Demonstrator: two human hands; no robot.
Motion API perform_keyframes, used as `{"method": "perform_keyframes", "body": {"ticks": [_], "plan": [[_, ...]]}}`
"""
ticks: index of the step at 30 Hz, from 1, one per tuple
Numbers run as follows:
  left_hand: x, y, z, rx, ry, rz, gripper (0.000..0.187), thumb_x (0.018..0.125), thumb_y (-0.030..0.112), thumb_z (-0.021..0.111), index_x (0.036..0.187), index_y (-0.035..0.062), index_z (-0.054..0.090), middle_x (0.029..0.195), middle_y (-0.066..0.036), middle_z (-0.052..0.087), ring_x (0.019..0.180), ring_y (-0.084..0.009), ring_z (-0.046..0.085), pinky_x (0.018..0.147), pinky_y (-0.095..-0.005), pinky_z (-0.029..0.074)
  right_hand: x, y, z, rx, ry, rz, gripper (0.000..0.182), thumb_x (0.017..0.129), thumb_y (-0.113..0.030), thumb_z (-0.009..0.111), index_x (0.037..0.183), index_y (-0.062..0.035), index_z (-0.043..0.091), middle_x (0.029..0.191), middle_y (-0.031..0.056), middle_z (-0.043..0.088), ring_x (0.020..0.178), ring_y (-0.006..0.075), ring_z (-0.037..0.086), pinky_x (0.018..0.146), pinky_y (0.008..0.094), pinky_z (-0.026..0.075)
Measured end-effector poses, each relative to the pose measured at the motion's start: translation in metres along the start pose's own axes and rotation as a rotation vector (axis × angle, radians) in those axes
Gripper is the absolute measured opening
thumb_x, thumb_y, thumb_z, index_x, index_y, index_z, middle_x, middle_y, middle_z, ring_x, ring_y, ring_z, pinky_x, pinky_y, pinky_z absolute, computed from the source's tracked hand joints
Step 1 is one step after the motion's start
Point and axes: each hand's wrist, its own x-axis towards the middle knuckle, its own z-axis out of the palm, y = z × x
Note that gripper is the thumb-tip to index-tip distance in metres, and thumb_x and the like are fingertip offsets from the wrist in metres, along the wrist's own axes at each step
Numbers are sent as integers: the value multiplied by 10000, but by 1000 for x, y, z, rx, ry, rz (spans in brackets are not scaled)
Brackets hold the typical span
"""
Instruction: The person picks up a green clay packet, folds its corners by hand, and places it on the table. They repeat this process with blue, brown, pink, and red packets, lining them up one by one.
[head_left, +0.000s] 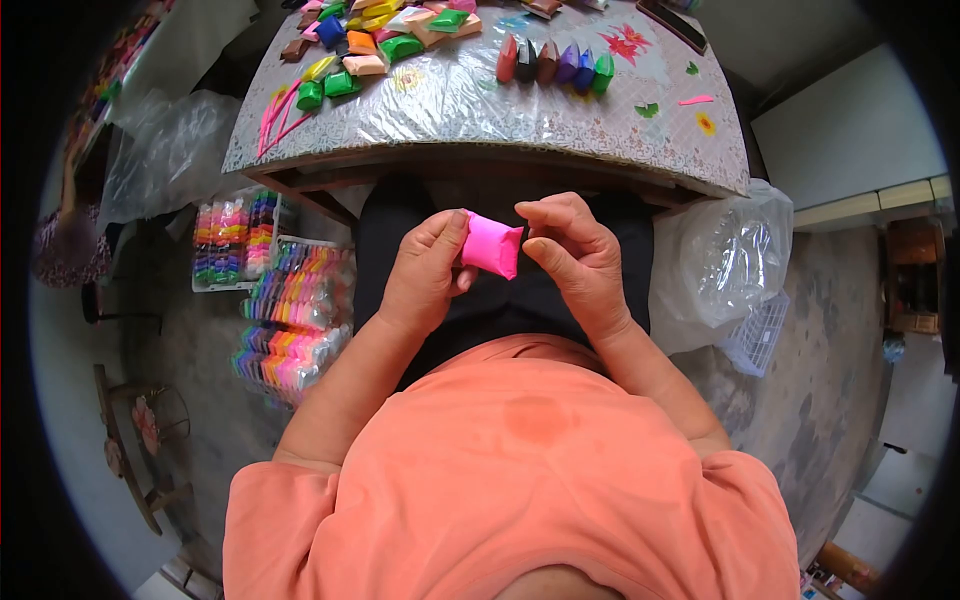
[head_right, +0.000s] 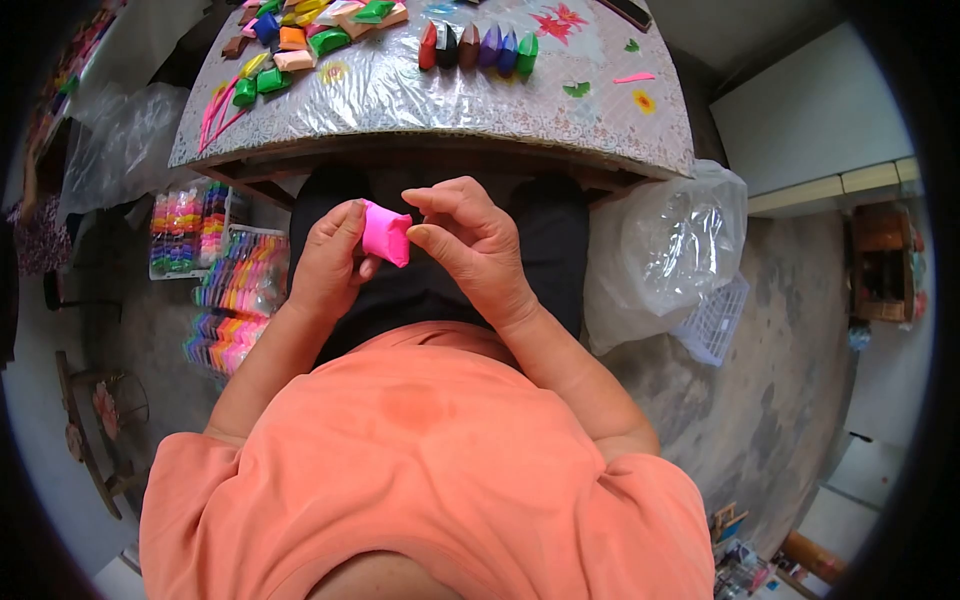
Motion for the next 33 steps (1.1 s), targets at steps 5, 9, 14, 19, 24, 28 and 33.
{"method": "perform_keyframes", "body": {"ticks": [5, 9, 14, 19, 24, 28, 33], "plan": [[1, -3, 2, -63, -33, -25, 266, 1004, 318, 519, 994, 69, 610, 732, -8, 607, 520, -57, 513, 433, -184, 358, -1, 3, -2, -95, -23, -12, 148, 822, 5, 713, 963, -35, 731, 937, 12, 546, 840, 88, 528, 704, 215, 439], [4, -6, 4, -171, -130, -52, 263, 1006, 292, 514, 1013, 48, 609, 785, -30, 634, 565, -78, 556, 455, -192, 401, 1, 5, -4, -100, 17, -43, 101, 824, 5, 707, 914, -30, 739, 905, 7, 549, 808, 89, 533, 690, 215, 439], [8, -16, -4, -200, -141, -79, 237, 998, 263, 528, 1024, 43, 612, 812, -42, 646, 602, -91, 578, 474, -202, 425, 1, 10, -8, -80, 45, 22, 156, 844, -46, 704, 999, -33, 723, 955, 20, 546, 855, 91, 526, 734, 222, 431], [11, -15, -7, -304, -80, -93, 215, 982, 250, 555, 1031, 51, 620, 804, -36, 644, 591, -85, 566, 472, -204, 419, 3, 3, -14, -265, -74, -202, 375, 785, -143, 782, 1140, -68, 688, 1053, 34, 536, 914, 143, 507, 809, 253, 418], [10, -10, 10, -400, -25, -149, 165, 953, 181, 591, 1048, 51, 629, 815, -10, 635, 610, -62, 565, 480, -185, 420, -1, 5, -5, -450, -60, -292, 438, 711, -67, 821, 1131, -97, 700, 1017, 36, 533, 906, 153, 516, 764, 259, 437], [8, -14, 11, -409, -63, -173, 144, 953, 176, 592, 1031, 62, 632, 836, 4, 631, 656, -53, 561, 528, -179, 432, 0, 4, -4, -549, -38, -381, 428, 693, -9, 812, 1100, -95, 708, 979, 28, 522, 855, 146, 525, 707, 249, 442], [7, -17, 13, -442, -76, -183, 114, 949, 166, 598, 1010, 75, 631, 836, 16, 626, 676, -45, 543, 558, -180, 436, 1, 4, -2, -556, -39, -435, 376, 692, 25, 798, 1040, -97, 721, 925, 17, 514, 812, 135, 525, 673, 246, 442]]}}
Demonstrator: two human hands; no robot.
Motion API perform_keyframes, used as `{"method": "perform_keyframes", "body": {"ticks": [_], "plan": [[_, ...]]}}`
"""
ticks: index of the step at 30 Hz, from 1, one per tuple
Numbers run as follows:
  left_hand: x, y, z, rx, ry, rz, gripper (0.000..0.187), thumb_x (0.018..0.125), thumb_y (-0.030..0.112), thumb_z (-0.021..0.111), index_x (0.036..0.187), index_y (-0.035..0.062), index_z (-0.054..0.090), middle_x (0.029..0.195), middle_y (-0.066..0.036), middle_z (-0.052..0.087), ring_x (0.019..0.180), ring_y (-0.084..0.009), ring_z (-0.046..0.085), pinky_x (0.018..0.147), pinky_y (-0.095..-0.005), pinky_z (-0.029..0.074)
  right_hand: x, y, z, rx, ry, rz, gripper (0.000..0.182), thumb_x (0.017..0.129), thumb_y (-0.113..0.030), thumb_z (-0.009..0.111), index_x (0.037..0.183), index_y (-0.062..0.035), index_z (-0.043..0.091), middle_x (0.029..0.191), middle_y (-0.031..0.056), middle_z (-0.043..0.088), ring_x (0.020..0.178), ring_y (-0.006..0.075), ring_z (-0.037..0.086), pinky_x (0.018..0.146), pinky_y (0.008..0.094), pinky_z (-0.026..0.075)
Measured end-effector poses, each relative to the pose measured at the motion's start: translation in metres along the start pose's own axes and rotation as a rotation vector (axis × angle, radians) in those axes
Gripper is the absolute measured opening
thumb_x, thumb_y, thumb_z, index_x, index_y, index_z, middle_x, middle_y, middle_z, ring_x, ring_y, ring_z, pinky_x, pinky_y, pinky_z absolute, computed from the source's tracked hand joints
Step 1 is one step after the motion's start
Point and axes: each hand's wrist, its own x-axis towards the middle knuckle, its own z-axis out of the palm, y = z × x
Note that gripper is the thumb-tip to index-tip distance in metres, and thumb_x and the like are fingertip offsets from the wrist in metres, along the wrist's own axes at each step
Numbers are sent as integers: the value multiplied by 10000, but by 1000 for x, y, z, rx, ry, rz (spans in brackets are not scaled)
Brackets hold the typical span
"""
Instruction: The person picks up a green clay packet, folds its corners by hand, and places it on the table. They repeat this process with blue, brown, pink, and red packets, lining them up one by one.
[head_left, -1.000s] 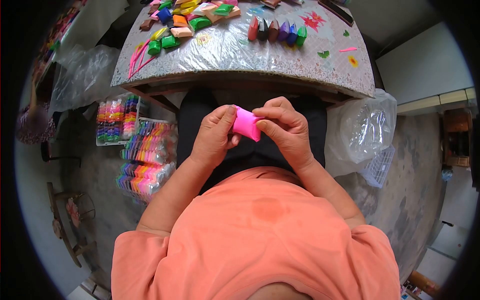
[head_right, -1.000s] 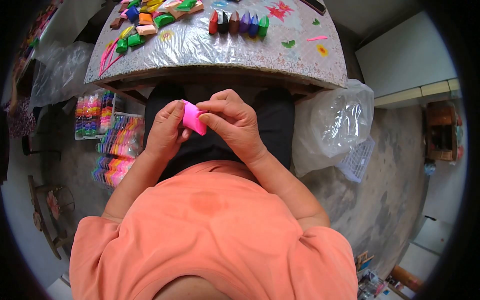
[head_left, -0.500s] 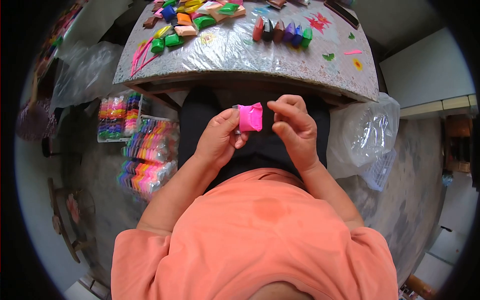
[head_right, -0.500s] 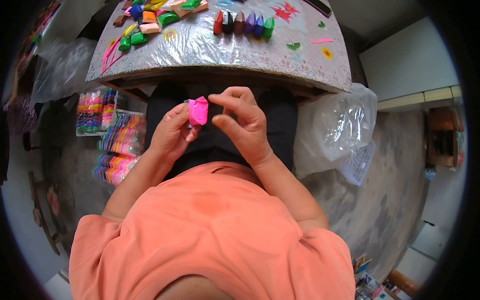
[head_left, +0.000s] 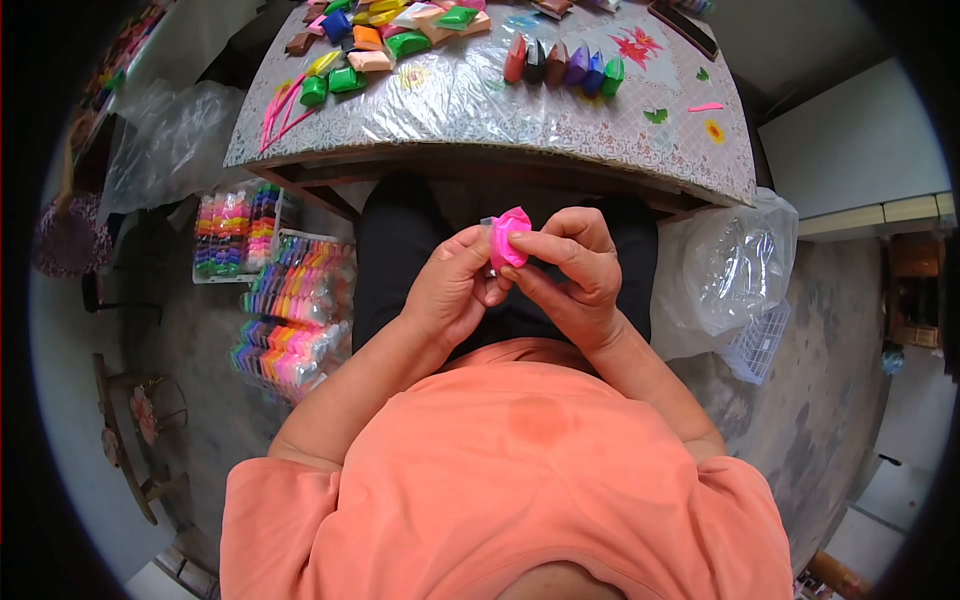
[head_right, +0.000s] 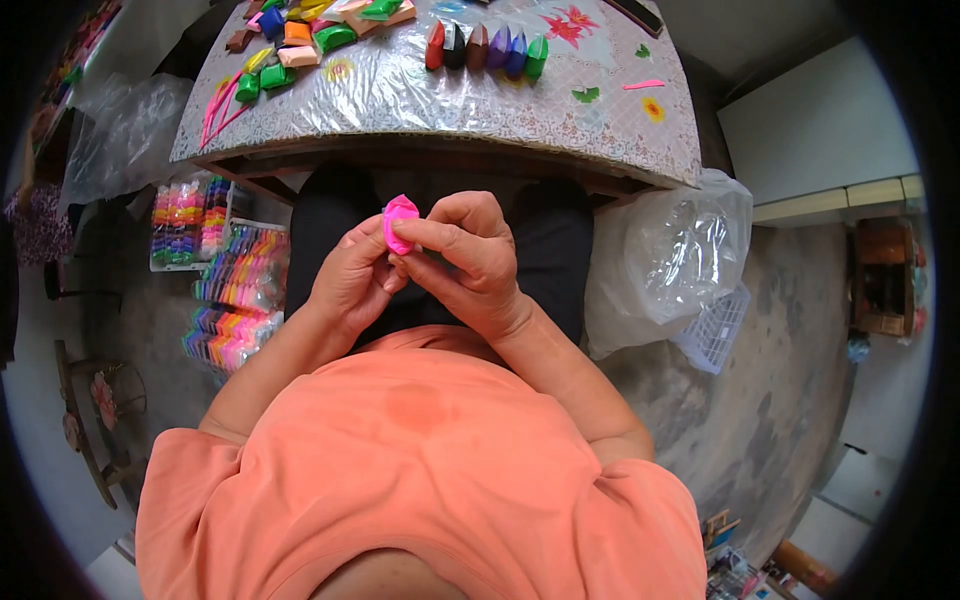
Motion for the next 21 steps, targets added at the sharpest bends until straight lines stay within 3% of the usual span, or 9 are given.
{"method": "perform_keyframes", "body": {"ticks": [6, 9, 12, 14, 17, 21], "plan": [[1, -3, -5, -38, -12, -24, 111, 944, 147, 599, 1021, 71, 623, 875, 6, 638, 717, -51, 579, 591, -183, 478, -1, 1, 0, 45, 14, -28, 317, 684, 39, 792, 962, -102, 733, 869, 9, 517, 786, 131, 517, 644, 247, 431], [1, -5, 2, 52, 55, 9, 193, 971, 272, 576, 947, 86, 619, 761, -10, 627, 596, -69, 547, 491, -184, 402, 0, -1, -1, 56, 6, -39, 283, 687, 39, 789, 928, -99, 735, 859, 12, 522, 779, 133, 517, 636, 245, 429], [3, -8, 2, 18, 30, 25, 202, 972, 280, 573, 945, 85, 617, 764, -12, 628, 597, -74, 555, 488, -187, 405, 2, 0, -2, 66, -29, -39, 257, 693, 38, 786, 908, -92, 736, 867, 15, 538, 778, 131, 516, 644, 243, 434], [5, -11, -6, -41, -2, 0, 122, 948, 190, 593, 992, 79, 615, 828, -1, 630, 644, -61, 568, 524, -183, 444, 1, -2, 0, 103, -38, 9, 249, 693, 41, 787, 901, -87, 737, 879, 18, 551, 781, 126, 515, 652, 243, 436], [7, -10, -6, -29, -3, 0, 118, 942, 180, 600, 998, 77, 618, 805, 7, 615, 603, -59, 551, 500, -181, 434, -4, 0, 1, 273, -60, 104, 216, 725, -1, 782, 922, -73, 730, 902, 18, 562, 782, 124, 509, 675, 245, 436], [0, -3, 3, 69, 8, 14, 160, 953, 230, 596, 983, 75, 621, 764, 0, 610, 539, -68, 525, 464, -181, 402, 9, -2, -8, 291, 5, 260, 307, 795, -92, 757, 1090, -60, 677, 923, 15, 542, 798, 118, 492, 714, 235, 429]]}}
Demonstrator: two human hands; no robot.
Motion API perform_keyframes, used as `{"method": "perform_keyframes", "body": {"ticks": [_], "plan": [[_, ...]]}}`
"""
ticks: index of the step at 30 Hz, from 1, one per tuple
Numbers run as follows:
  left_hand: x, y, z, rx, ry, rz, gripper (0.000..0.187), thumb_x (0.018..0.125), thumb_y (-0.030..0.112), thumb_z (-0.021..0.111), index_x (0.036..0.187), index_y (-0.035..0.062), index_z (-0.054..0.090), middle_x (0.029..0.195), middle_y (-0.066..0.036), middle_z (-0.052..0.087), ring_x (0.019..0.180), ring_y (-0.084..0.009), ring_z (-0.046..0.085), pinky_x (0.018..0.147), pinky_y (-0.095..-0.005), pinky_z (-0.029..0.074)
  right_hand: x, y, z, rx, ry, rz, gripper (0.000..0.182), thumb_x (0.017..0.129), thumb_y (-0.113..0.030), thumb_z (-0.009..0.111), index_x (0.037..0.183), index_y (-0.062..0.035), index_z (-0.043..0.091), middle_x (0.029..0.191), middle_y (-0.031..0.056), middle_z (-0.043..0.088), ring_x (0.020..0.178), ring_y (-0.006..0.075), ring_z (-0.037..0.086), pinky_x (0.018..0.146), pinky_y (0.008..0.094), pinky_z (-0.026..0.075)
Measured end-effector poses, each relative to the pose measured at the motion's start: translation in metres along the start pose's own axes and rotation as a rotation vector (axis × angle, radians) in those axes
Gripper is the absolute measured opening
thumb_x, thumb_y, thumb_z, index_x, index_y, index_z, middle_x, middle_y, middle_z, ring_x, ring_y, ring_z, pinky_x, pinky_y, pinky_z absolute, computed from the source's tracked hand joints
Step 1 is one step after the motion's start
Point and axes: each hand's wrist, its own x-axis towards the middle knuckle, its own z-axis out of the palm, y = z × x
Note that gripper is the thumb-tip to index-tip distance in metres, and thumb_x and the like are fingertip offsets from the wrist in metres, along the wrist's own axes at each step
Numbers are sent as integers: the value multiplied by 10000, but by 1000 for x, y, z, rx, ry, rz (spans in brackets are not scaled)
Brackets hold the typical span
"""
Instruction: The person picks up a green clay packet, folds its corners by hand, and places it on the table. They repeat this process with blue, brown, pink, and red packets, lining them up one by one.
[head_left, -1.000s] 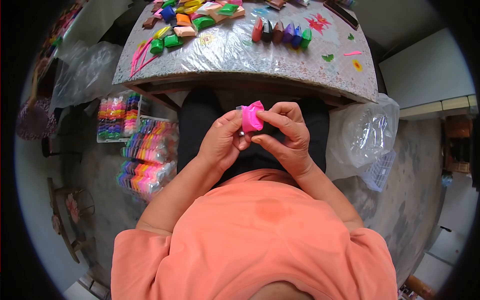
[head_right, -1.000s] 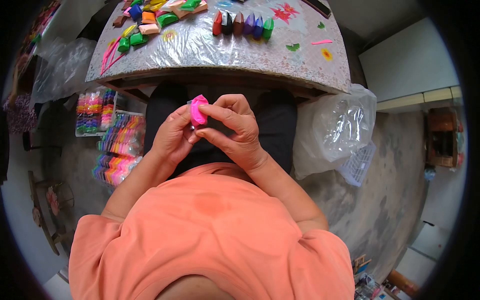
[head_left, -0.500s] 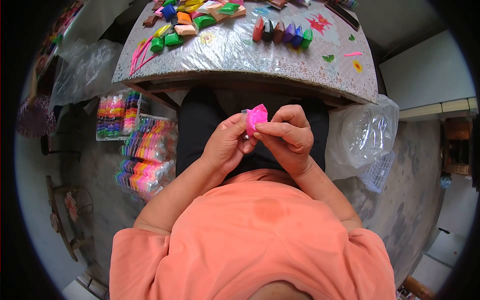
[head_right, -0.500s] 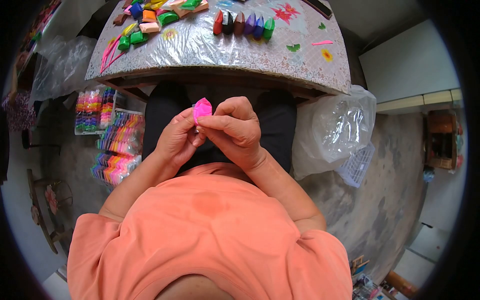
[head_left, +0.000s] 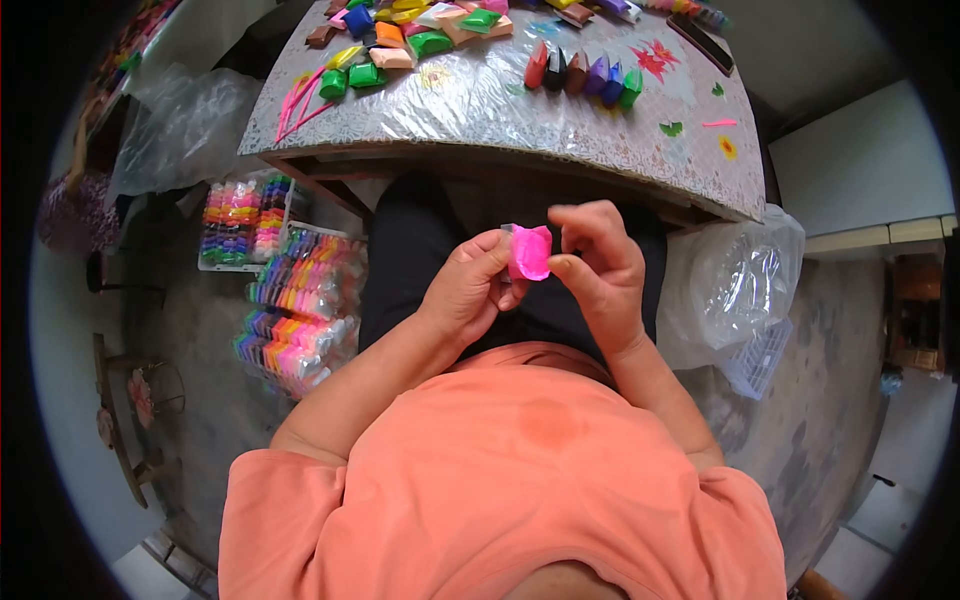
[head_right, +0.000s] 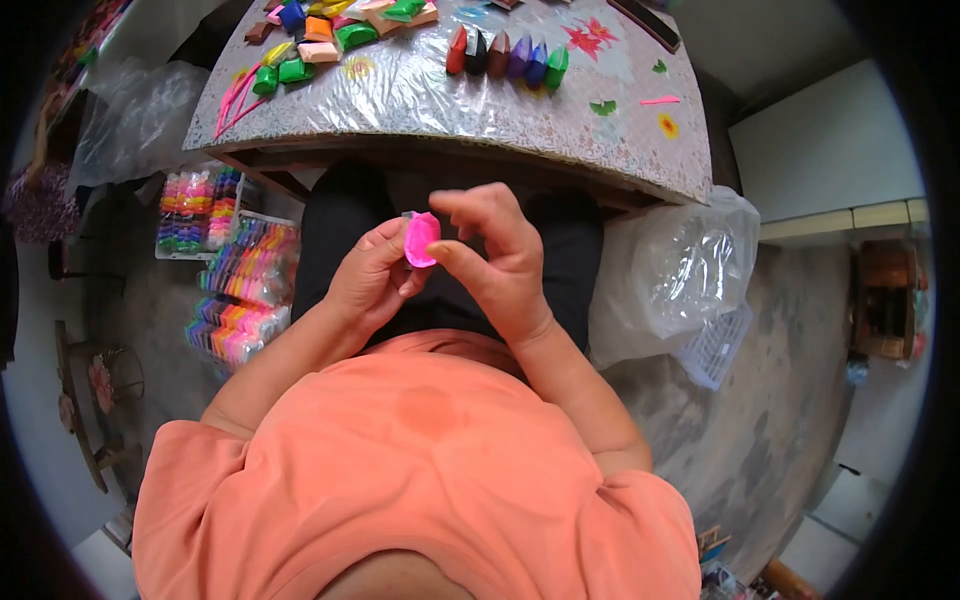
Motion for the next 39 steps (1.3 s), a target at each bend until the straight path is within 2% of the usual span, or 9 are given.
{"method": "perform_keyframes", "body": {"ticks": [2, 5, 11, 15, 17, 20, 26, 39], "plan": [[-1, 1, 2, 49, 7, 8, 183, 958, 253, 595, 980, 73, 621, 761, -3, 611, 525, -69, 516, 455, -182, 389, 4, 1, -3, 111, -45, 157, 349, 782, -75, 760, 1116, -58, 660, 946, 11, 537, 805, 101, 481, 718, 230, 424], [-1, 1, 1, 94, 5, 34, 205, 962, 273, 593, 978, 70, 621, 769, -7, 615, 521, -67, 508, 451, -183, 379, 3, -1, -5, 175, -119, 231, 303, 776, -57, 755, 1068, -58, 674, 963, 3, 534, 803, 85, 476, 717, 227, 422], [-1, 1, 0, 121, -19, 42, 212, 964, 282, 593, 962, 72, 623, 771, -13, 619, 518, -59, 505, 453, -182, 382, 2, -2, -3, 94, -122, 176, 189, 781, -34, 743, 964, -51, 697, 925, 7, 542, 759, 79, 503, 703, 224, 432], [-1, 0, -1, 128, -28, 34, 215, 967, 281, 587, 957, 69, 621, 772, -23, 623, 523, -61, 521, 446, -177, 388, 1, -2, 0, 109, -77, 149, 135, 820, -20, 712, 954, -28, 703, 909, 19, 557, 780, 85, 541, 698, 218, 441], [-1, 0, -1, 124, -23, 30, 217, 970, 281, 583, 957, 67, 620, 774, -30, 626, 523, -61, 529, 441, -174, 390, 3, -2, -2, 79, -74, 106, 123, 837, -12, 696, 960, -17, 706, 911, 23, 563, 801, 87, 552, 703, 214, 445], [0, 1, 0, 104, -22, 25, 220, 972, 281, 579, 957, 66, 618, 779, -36, 630, 522, -60, 536, 437, -171, 392, 4, -1, -4, 185, -57, 212, 153, 849, -13, 688, 1001, -7, 702, 924, 26, 564, 804, 85, 550, 706, 213, 445], [0, 1, -3, 91, -27, 24, 215, 968, 277, 584, 958, 65, 618, 769, -23, 620, 512, -53, 513, 440, -167, 382, -1, 0, -1, 235, -81, 229, 205, 830, -36, 718, 1032, -16, 695, 957, 31, 550, 806, 70, 546, 712, 206, 449], [1, 1, -2, 187, 10, 13, 225, 976, 298, 574, 952, 77, 609, 743, 6, 598, 522, -39, 494, 443, -163, 346, 7, 1, -2, 48, -65, 140, 96, 854, -19, 682, 945, -15, 709, 885, 26, 565, 800, 92, 555, 695, 218, 449]]}}
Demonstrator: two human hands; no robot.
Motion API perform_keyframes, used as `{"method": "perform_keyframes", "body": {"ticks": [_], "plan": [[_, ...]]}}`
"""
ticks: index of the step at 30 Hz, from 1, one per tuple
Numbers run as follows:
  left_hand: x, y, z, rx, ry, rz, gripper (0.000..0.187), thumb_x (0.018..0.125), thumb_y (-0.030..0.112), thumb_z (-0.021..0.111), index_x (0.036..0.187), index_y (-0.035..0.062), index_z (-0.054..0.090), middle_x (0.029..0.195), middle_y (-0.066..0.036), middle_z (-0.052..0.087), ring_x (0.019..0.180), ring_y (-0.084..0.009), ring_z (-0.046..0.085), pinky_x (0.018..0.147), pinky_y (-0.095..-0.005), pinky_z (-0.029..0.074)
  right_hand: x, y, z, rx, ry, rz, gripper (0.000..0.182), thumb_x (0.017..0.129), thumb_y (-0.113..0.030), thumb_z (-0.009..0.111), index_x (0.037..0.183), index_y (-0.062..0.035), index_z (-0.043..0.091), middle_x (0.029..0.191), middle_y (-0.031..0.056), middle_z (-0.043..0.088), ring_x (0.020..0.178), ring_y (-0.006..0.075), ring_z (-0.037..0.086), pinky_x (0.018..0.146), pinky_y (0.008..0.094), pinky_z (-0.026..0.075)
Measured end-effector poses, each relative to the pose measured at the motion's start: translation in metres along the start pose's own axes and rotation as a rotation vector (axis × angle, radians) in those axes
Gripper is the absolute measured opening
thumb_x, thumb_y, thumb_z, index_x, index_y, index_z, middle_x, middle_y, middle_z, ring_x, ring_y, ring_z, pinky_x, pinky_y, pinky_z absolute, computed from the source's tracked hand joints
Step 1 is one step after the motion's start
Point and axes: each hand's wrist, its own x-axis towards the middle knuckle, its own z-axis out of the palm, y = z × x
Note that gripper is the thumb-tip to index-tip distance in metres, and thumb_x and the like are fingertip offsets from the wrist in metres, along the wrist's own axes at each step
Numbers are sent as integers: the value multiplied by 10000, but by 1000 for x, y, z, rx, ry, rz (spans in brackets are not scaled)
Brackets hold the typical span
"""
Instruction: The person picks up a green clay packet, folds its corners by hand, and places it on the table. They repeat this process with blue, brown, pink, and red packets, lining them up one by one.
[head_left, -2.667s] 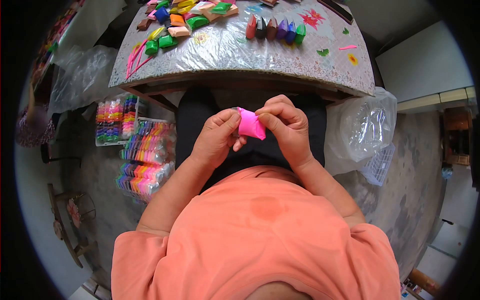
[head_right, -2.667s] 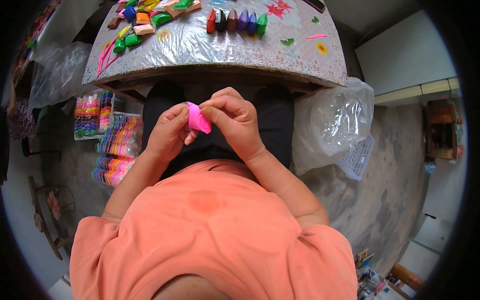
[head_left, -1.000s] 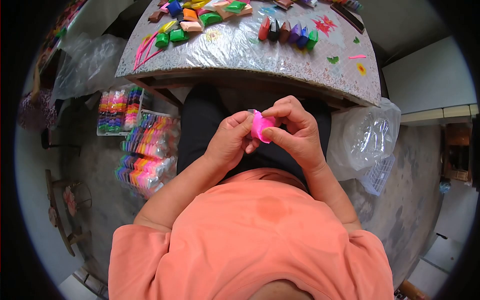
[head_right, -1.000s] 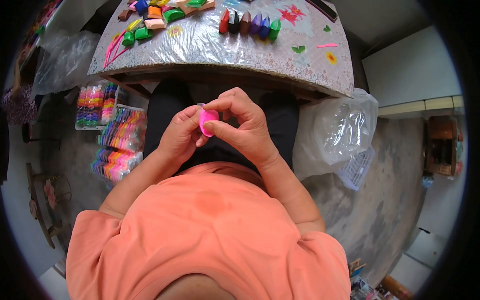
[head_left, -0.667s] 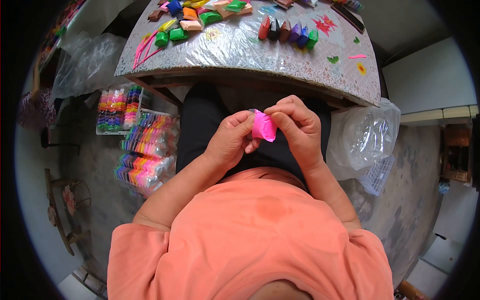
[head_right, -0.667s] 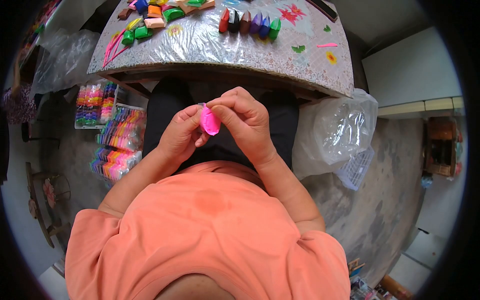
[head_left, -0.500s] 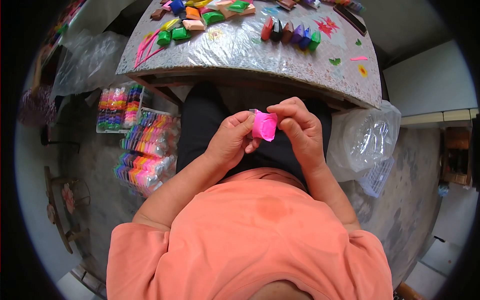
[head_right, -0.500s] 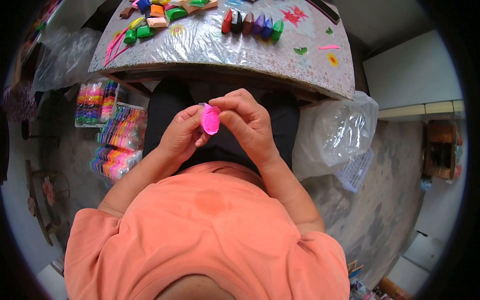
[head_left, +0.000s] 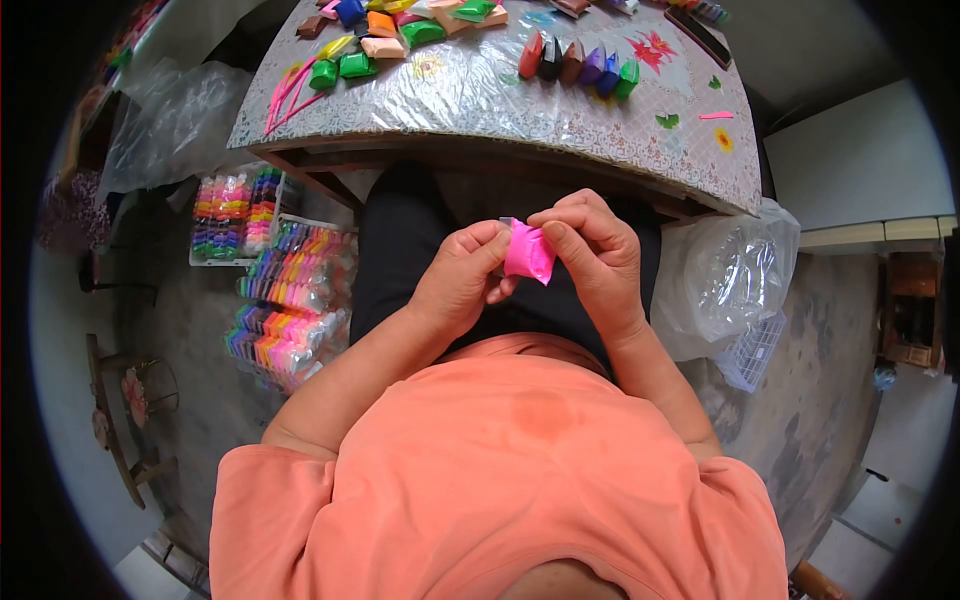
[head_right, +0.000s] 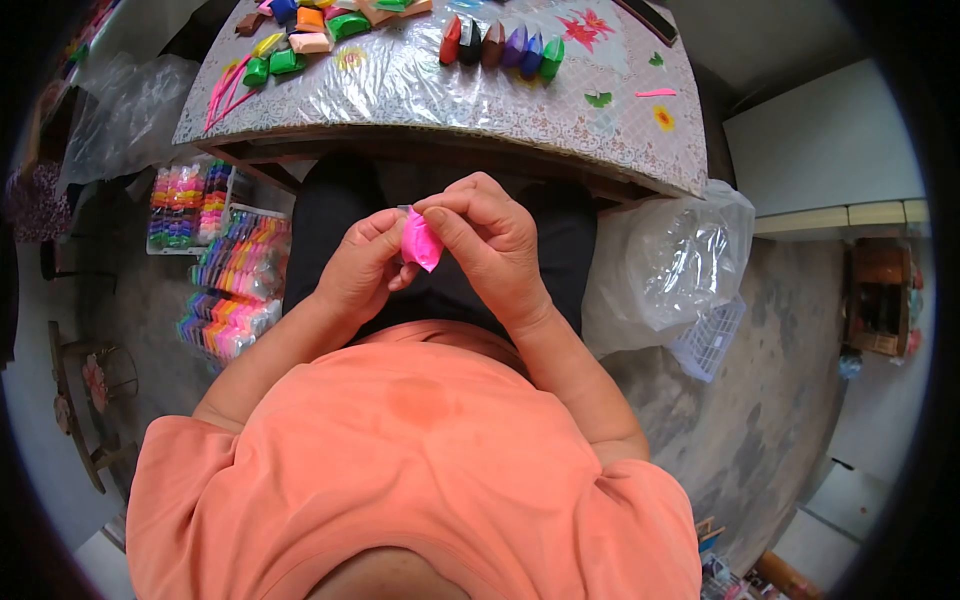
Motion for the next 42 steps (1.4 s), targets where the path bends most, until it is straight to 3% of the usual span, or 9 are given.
{"method": "perform_keyframes", "body": {"ticks": [11, 17, 21, 26, 31, 38, 41, 42], "plan": [[4, -2, -6, 117, 14, -5, 204, 976, 266, 566, 870, 99, 617, 690, 35, 556, 534, -26, 441, 461, -175, 296, -2, 7, -4, 57, 37, 27, 62, 854, -6, 678, 907, 0, 709, 862, 19, 561, 778, 87, 544, 673, 218, 437], [6, 10, -14, 234, 103, 68, 135, 942, 190, 620, 850, 91, 625, 689, 37, 560, 546, -23, 449, 475, -173, 319, -5, 17, -12, 146, 150, 69, 125, 854, -5, 681, 975, -5, 710, 895, 6, 547, 813, 76, 519, 694, 200, 419], [9, 19, -11, 315, 98, 133, 115, 929, 165, 634, 849, 82, 636, 699, 42, 564, 554, -18, 447, 480, -176, 330, -2, 19, -17, 101, 65, 27, 231, 802, 4, 730, 1031, -23, 708, 932, 1, 521, 824, 77, 497, 716, 208, 415], [15, 25, -8, 409, 114, 150, 126, 924, 152, 635, 828, 70, 641, 677, 41, 563, 526, -18, 439, 462, -179, 330, -1, 24, -18, 24, 93, -2, 105, 766, 17, 742, 853, -41, 727, 839, 6, 530, 801, 111, 521, 684, 226, 419], [22, 34, -14, 539, 154, 17, 98, 904, 124, 639, 839, 51, 638, 673, 15, 580, 477, -38, 458, 414, -194, 334, 6, 29, -24, -76, 34, -9, 73, 762, 13, 724, 807, -38, 697, 810, 23, 551, 768, 129, 535, 681, 251, 434], [56, 113, -16, 842, 296, 359, 60, 883, 2, 634, 910, 28, 681, 707, -2, 614, 518, -37, 537, 464, -203, 398, 41, 33, -91, 53, 528, 8, 32, 889, -32, 662, 862, -38, 648, 845, -27, 578, 774, 50, 499, 699, 208, 413], [96, 147, -23, 1329, 120, 903, 105, 849, -52, 606, 909, 24, 646, 816, -63, 660, 699, -137, 648, 590, -256, 486, 64, 44, -130, -92, 682, 45, 66, 914, -73, 657, 859, -37, 650, 817, -58, 565, 761, 23, 484, 694, 195, 408], [111, 154, -23, 1387, 77, 979, 115, 839, -65, 601, 905, 20, 640, 853, -77, 664, 740, -173, 656, 624, -273, 499, 71, 52, -144, -234, 677, 39, 45, 889, -68, 671, 860, -39, 653, 808, -27, 588, 761, 64, 523, 699, 220, 425]]}}
